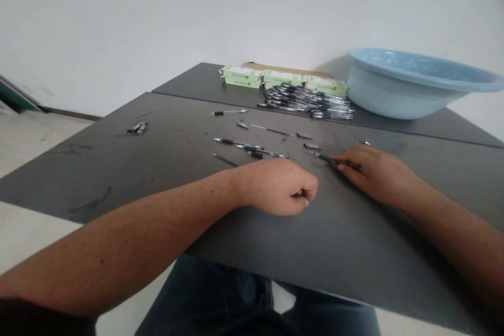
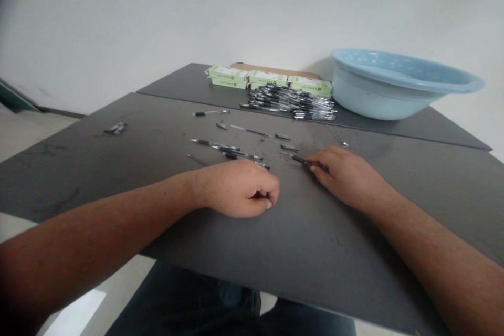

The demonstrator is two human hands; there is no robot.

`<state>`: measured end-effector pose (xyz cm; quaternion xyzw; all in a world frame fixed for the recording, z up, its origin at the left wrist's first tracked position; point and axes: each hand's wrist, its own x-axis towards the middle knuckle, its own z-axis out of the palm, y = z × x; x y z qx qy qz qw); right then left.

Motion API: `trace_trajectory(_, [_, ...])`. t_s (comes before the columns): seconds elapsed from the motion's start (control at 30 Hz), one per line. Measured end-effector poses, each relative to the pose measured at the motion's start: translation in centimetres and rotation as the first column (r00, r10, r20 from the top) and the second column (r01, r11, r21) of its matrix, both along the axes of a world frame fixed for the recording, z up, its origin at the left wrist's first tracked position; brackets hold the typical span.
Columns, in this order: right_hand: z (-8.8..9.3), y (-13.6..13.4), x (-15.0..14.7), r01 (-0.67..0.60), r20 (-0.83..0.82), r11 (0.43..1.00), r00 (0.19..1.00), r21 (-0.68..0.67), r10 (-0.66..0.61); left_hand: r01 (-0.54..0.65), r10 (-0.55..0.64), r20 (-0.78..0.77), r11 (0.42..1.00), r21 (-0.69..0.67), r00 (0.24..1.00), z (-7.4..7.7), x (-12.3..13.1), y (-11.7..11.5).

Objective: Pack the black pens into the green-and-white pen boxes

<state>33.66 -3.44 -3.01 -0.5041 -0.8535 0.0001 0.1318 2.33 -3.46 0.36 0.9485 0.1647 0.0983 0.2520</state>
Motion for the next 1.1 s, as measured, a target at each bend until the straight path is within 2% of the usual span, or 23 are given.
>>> trace_trajectory(0.07, [-0.2, 0.4, 0.2, -0.002, 0.013, 1.0, 1.0, 0.001, 0.002, -0.061, 0.059, 0.029, 0.996, 0.059, 0.998, 0.2, -1.1, 1.3])
trace_trajectory(0.13, [-0.2, 0.7, 0.4, 0.006, 0.028, 1.0, 1.0, 0.003, -0.006, -0.183, 0.177, 0.052, 0.971, 0.155, 0.983, 0.8, -2.8, 3.1])
trace_trajectory(0.23, [-0.3, 0.9, 0.6, 0.015, 0.058, 1.0, 0.998, 0.0, -0.015, -0.42, 0.459, -0.031, 0.835, 0.356, 0.888, 1.9, -5.8, 6.2])
trace_trajectory(0.3, [-0.2, 1.0, 0.7, 0.019, 0.074, 1.0, 0.997, -0.004, -0.019, -0.48, 0.584, -0.142, 0.762, 0.434, 0.799, 2.6, -7.6, 7.6])
trace_trajectory(0.43, [-0.2, 1.1, 0.7, 0.031, 0.096, 0.999, 0.995, -0.012, -0.03, -0.511, 0.659, -0.409, 0.75, 0.42, 0.632, 3.6, -9.6, 8.3])
trace_trajectory(0.57, [-0.1, 1.2, 0.7, 0.056, 0.098, 0.998, 0.994, -0.006, -0.056, -0.539, 0.675, -0.527, 0.734, 0.412, 0.517, 4.1, -10.1, 7.9])
trace_trajectory(0.9, [0.0, 0.9, 0.9, 0.092, 0.031, 0.996, 0.995, -0.011, -0.092, -0.477, 0.648, -0.548, 0.761, 0.439, 0.529, 3.0, -10.9, 9.5])
trace_trajectory(1.1, [1.7, -0.9, -0.5, 0.112, -0.127, 0.977, 0.988, 0.18, -0.09, -0.513, 0.719, -0.358, 0.683, 0.52, 0.595, 4.0, -10.0, 8.3])
